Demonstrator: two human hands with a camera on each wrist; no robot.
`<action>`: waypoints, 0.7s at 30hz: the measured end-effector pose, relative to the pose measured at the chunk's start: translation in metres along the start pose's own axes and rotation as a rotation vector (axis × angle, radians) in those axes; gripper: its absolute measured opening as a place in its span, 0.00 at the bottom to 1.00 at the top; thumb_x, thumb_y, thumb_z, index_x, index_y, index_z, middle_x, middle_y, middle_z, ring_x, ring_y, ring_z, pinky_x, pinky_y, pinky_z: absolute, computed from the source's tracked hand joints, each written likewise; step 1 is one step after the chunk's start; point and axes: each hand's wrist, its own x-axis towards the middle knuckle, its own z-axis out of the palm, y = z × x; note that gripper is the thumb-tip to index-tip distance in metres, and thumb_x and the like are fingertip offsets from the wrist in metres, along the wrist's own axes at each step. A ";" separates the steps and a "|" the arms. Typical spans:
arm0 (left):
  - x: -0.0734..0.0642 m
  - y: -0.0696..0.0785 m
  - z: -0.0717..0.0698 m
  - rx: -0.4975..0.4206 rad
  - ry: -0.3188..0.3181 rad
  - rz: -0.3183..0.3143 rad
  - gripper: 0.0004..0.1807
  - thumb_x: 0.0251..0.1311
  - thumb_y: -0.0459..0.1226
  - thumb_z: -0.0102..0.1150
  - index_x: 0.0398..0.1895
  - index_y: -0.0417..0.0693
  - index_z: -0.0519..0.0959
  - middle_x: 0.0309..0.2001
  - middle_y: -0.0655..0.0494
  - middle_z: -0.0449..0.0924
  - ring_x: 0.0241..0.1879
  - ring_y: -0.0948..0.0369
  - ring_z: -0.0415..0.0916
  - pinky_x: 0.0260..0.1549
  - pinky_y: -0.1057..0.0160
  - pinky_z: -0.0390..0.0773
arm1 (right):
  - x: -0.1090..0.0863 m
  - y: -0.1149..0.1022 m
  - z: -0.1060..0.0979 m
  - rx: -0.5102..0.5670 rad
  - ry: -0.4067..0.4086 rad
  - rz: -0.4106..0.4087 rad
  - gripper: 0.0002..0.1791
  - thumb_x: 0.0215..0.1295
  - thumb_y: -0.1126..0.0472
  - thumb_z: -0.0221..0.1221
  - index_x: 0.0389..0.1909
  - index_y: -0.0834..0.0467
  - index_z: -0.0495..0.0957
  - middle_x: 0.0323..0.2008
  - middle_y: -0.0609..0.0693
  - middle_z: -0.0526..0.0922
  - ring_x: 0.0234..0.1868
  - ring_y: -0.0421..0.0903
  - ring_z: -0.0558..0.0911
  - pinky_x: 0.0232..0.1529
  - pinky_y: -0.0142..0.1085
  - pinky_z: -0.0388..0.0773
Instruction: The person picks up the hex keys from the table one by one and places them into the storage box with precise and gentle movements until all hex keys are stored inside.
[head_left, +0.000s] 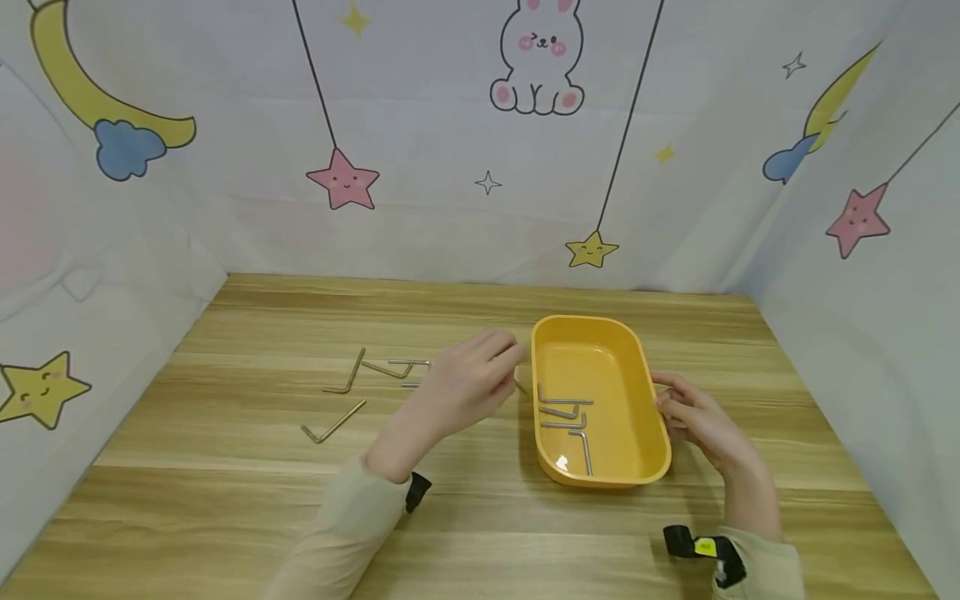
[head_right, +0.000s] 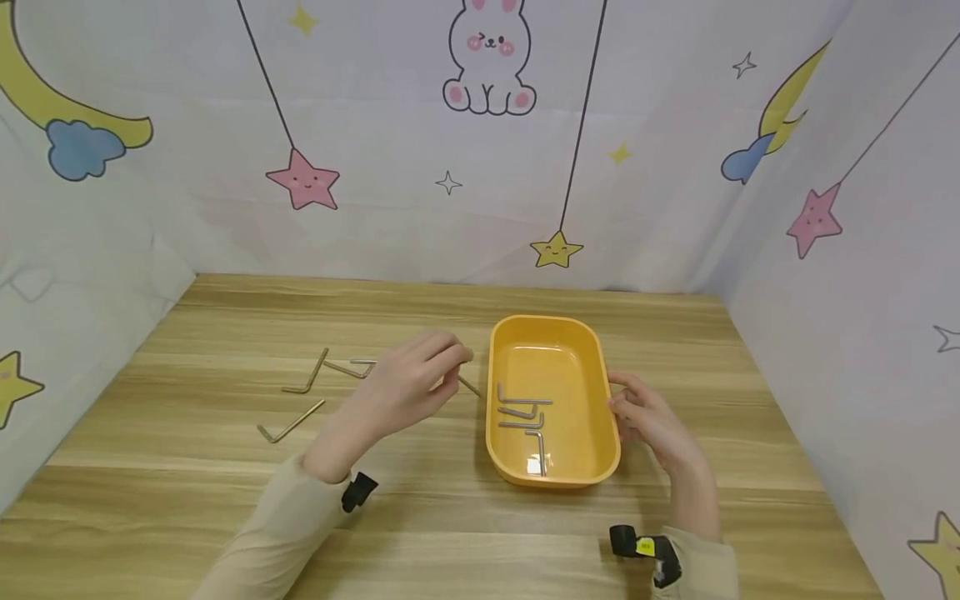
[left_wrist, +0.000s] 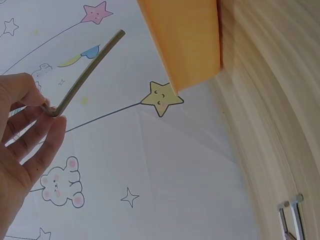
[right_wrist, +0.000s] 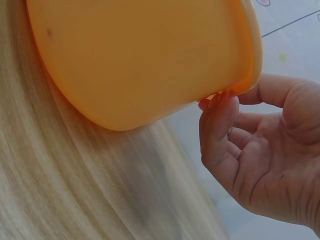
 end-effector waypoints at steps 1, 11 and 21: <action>0.002 0.001 0.001 0.003 -0.002 0.002 0.12 0.48 0.26 0.55 0.37 0.47 0.77 0.32 0.57 0.75 0.30 0.63 0.71 0.20 0.73 0.69 | 0.000 0.000 0.000 -0.002 -0.001 0.001 0.32 0.73 0.58 0.47 0.72 0.65 0.50 0.35 0.44 0.75 0.33 0.38 0.79 0.37 0.36 0.81; 0.022 0.005 0.012 -0.051 -0.037 0.050 0.13 0.50 0.26 0.55 0.38 0.48 0.77 0.32 0.58 0.74 0.32 0.62 0.72 0.27 0.73 0.71 | -0.001 -0.002 0.001 -0.004 -0.008 0.005 0.31 0.74 0.59 0.46 0.72 0.66 0.49 0.35 0.44 0.75 0.32 0.38 0.79 0.37 0.36 0.82; 0.035 0.009 0.027 -0.079 -0.055 0.102 0.13 0.50 0.26 0.54 0.39 0.47 0.78 0.32 0.58 0.74 0.31 0.63 0.71 0.28 0.73 0.69 | -0.002 -0.003 0.001 0.006 -0.005 0.002 0.32 0.73 0.59 0.47 0.72 0.66 0.49 0.35 0.45 0.75 0.33 0.38 0.80 0.38 0.36 0.82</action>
